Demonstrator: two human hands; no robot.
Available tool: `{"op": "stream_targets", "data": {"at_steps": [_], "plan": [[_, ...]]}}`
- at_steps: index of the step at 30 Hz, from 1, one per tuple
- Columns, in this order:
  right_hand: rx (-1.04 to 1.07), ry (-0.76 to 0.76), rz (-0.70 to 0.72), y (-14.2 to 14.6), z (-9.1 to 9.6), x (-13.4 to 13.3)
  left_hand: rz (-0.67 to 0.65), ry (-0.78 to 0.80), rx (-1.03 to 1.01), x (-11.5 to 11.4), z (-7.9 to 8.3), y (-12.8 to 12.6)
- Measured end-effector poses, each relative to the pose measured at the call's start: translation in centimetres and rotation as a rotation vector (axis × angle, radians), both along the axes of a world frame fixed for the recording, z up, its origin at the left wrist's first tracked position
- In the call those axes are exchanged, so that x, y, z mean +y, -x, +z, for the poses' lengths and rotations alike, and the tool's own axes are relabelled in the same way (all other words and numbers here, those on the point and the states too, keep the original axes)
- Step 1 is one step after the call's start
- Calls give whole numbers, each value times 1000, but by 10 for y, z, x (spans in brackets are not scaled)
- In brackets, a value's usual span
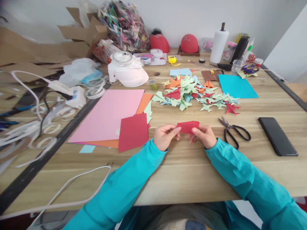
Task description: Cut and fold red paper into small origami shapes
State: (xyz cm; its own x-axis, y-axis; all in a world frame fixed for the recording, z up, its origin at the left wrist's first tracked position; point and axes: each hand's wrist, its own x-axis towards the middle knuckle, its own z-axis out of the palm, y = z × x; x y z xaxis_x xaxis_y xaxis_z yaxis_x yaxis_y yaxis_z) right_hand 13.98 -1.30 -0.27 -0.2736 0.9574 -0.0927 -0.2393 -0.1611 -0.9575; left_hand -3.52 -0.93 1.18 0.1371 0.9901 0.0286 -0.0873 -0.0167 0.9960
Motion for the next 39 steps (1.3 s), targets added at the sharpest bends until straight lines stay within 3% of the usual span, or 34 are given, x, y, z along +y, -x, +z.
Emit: {"op": "stream_targets", "data": {"at_steps": [4, 10, 17, 31, 39], "plan": [[-162, -82, -13, 3, 1, -1, -23, -12, 30, -1, 0, 1], [-172, -96, -7, 4, 3, -1, 52, -94, -41, 1, 0, -2], [-188, -97, 19, 5, 2, -2, 59, -40, -71, 0, 2, -1], [-273, -115, 80, 6, 4, -5, 89, -131, 113, -2, -3, 3], [-299, -83, 53, 8, 9, -5, 96, -64, 167, -2, -8, 1]]}}
